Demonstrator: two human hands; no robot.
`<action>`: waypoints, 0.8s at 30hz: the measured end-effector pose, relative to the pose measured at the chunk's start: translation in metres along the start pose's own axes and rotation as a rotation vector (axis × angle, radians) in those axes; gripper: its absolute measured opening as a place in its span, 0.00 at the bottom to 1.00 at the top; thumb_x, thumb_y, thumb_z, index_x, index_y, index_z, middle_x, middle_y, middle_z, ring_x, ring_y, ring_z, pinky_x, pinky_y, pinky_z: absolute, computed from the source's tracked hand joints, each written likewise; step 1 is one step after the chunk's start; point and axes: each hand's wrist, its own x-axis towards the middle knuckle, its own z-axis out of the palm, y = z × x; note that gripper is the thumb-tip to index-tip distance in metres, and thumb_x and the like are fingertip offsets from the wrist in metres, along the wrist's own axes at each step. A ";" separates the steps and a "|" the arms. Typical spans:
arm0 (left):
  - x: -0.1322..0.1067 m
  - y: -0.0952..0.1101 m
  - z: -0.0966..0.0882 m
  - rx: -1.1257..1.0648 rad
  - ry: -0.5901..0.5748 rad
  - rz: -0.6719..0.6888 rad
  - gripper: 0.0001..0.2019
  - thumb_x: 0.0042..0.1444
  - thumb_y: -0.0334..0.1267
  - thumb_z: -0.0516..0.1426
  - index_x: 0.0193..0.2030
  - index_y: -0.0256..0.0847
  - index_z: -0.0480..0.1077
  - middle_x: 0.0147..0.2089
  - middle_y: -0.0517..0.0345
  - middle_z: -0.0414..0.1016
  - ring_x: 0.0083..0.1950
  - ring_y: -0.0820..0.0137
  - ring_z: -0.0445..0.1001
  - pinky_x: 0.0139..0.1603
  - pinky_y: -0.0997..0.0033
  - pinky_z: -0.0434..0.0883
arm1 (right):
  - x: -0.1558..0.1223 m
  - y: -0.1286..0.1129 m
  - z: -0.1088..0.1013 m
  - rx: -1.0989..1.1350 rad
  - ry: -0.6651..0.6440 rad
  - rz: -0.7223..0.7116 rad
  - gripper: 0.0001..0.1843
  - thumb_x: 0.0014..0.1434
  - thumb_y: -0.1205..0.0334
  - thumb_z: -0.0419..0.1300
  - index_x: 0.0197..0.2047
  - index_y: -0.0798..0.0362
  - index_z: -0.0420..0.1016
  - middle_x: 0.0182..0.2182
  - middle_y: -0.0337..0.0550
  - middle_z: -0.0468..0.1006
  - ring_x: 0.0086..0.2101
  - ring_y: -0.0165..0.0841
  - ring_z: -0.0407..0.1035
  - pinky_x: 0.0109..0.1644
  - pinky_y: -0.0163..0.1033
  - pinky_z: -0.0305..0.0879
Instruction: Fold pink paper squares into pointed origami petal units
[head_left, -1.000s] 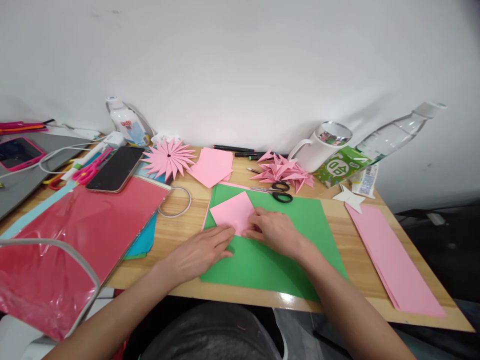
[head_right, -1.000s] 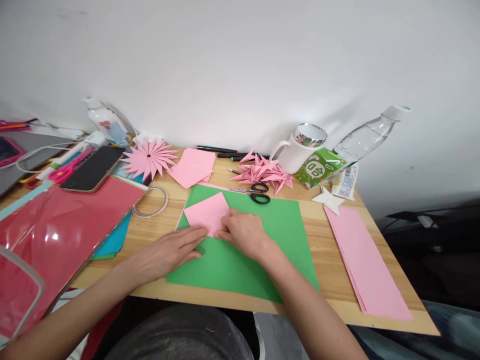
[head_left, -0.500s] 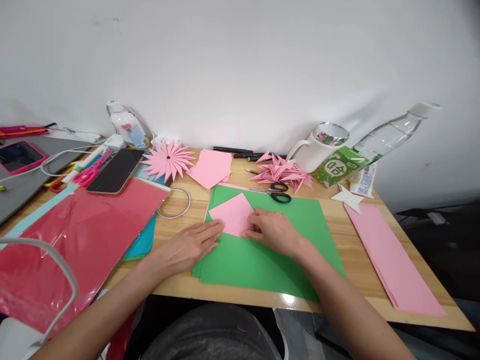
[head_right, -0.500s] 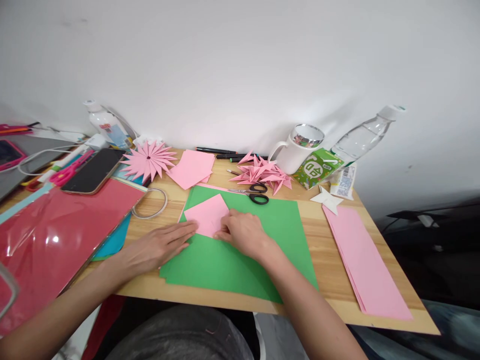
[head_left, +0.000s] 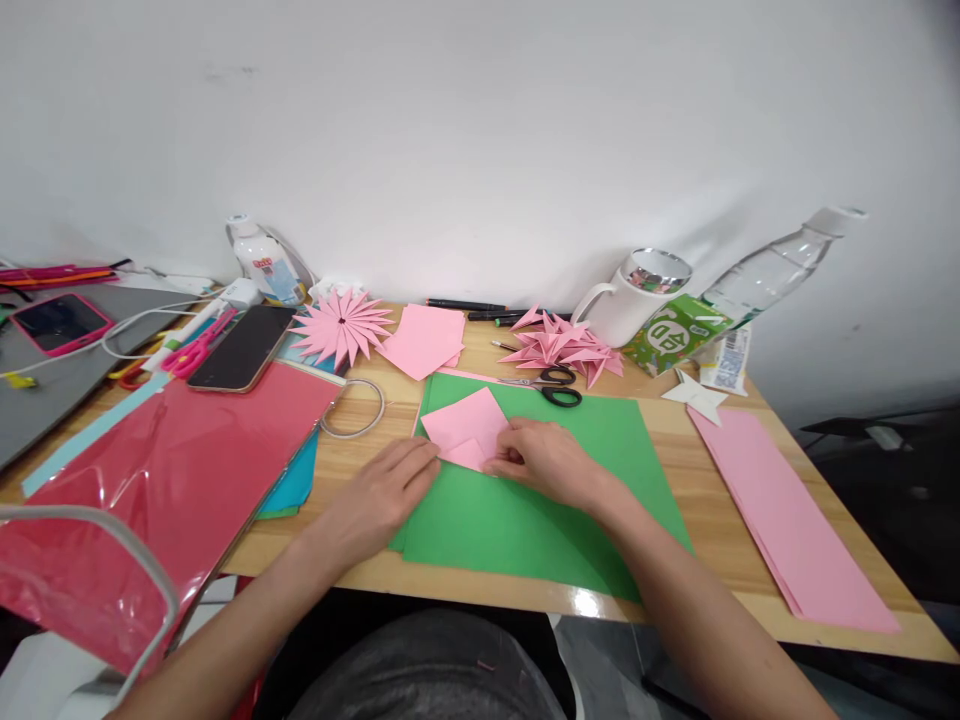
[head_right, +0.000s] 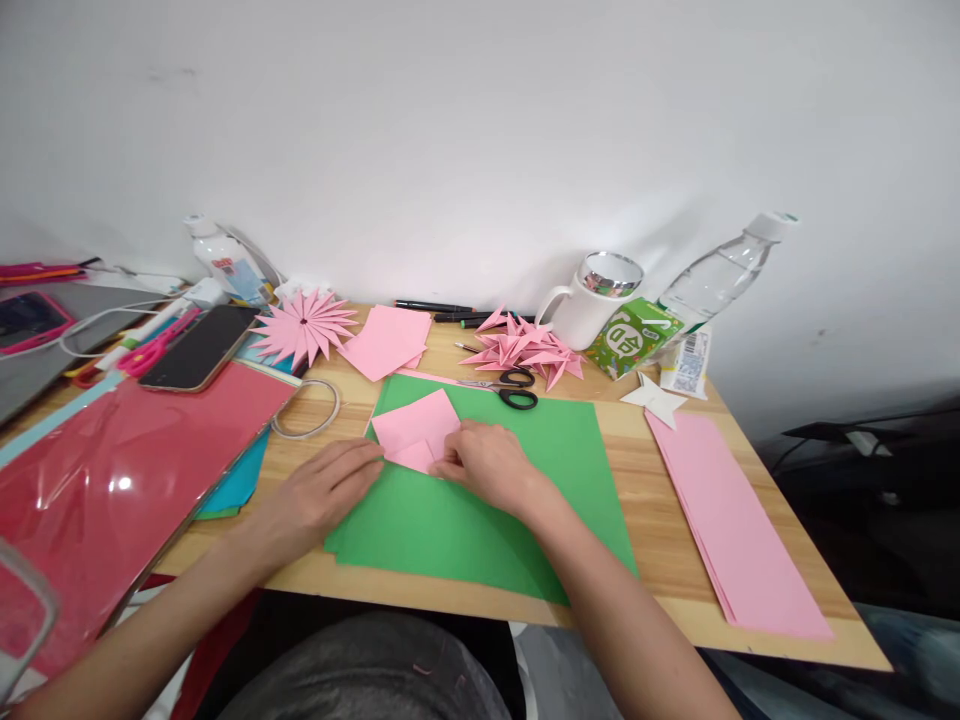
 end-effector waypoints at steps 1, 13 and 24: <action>0.004 0.008 0.001 0.000 -0.007 -0.001 0.15 0.63 0.29 0.44 0.50 0.30 0.68 0.50 0.43 0.73 0.55 0.62 0.70 0.55 0.61 0.70 | 0.000 0.000 0.000 0.018 0.007 -0.004 0.14 0.58 0.55 0.57 0.26 0.55 0.72 0.27 0.42 0.73 0.25 0.28 0.61 0.27 0.33 0.46; 0.017 0.018 0.018 -0.039 -0.115 -0.062 0.21 0.61 0.47 0.48 0.53 0.32 0.63 0.53 0.39 0.69 0.62 0.55 0.62 0.56 0.57 0.69 | 0.007 0.020 0.003 0.441 0.399 -0.244 0.15 0.56 0.77 0.49 0.38 0.55 0.73 0.39 0.48 0.75 0.40 0.34 0.68 0.44 0.40 0.63; 0.020 0.010 0.017 -0.098 -0.057 -0.058 0.13 0.61 0.42 0.50 0.41 0.33 0.69 0.45 0.45 0.72 0.58 0.56 0.67 0.52 0.59 0.72 | 0.001 0.010 -0.003 0.544 0.090 -0.424 0.12 0.55 0.75 0.55 0.41 0.54 0.73 0.38 0.44 0.76 0.38 0.31 0.69 0.43 0.37 0.66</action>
